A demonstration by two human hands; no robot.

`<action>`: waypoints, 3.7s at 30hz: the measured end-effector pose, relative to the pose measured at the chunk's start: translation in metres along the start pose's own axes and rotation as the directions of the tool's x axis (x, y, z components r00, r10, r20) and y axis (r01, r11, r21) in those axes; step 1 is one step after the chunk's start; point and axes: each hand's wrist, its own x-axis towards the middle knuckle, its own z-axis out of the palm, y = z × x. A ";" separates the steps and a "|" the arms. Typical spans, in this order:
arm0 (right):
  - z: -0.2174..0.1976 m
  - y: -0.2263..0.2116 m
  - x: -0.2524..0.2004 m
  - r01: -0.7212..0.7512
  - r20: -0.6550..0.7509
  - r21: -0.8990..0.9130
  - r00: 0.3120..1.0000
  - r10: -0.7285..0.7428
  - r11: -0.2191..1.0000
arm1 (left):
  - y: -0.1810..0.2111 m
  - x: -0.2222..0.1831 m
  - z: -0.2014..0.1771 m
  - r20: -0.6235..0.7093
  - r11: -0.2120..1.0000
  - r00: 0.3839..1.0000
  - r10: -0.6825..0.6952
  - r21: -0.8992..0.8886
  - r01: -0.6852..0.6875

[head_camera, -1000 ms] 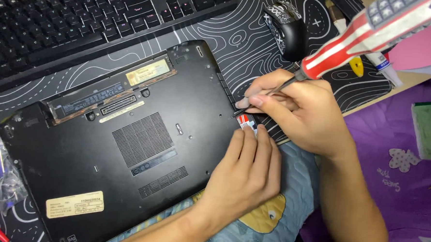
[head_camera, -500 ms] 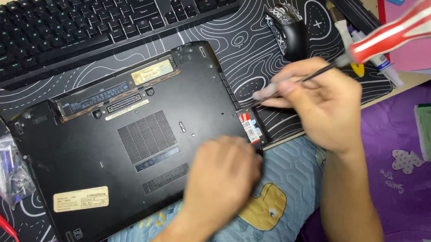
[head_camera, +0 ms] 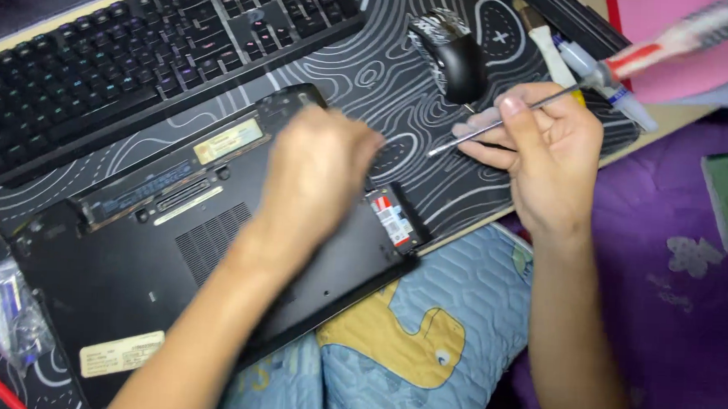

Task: The person uses a screwdriver to unscrew screws from the bottom cover of a laptop resting on their lap, collecting the screws in a small plastic bag. They then flip the laptop open, set a small circuit board assembly on the keyboard, and attach multimeter test leads to it.

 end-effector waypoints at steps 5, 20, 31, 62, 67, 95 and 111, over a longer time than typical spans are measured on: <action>-0.030 0.019 0.011 -0.236 -0.010 -0.171 0.971 0.238 0.957 | -0.035 0.045 0.011 0.014 0.999 0.999 -0.033 0.008 0.033; 0.037 -0.040 -0.045 0.123 0.311 -0.895 0.861 0.403 0.429 | -0.038 -0.143 -0.131 -0.112 0.906 0.992 -0.057 0.412 0.099; 0.019 -0.036 -0.036 0.295 0.419 -0.874 0.860 0.292 0.386 | 0.016 -0.277 -0.121 -0.347 0.779 0.768 -0.538 0.143 0.610; 0.065 0.018 -0.130 0.373 0.393 -0.821 0.919 -0.046 0.432 | 0.033 -0.250 -0.136 -0.306 0.617 0.561 -0.769 -0.127 0.777; 0.064 0.003 -0.121 0.480 0.479 -0.877 0.877 -0.037 0.022 | 0.019 -0.266 -0.123 -0.371 0.703 0.647 -0.666 -0.022 0.711; -0.032 0.022 -0.052 -0.099 0.198 0.051 0.976 0.087 0.994 | -0.032 -0.046 -0.073 0.041 0.997 0.998 0.051 -0.059 -0.049; -0.033 0.037 -0.060 -0.020 -0.033 0.024 0.999 0.020 1.000 | -0.053 0.094 0.042 0.288 0.978 0.937 -0.200 -0.001 0.209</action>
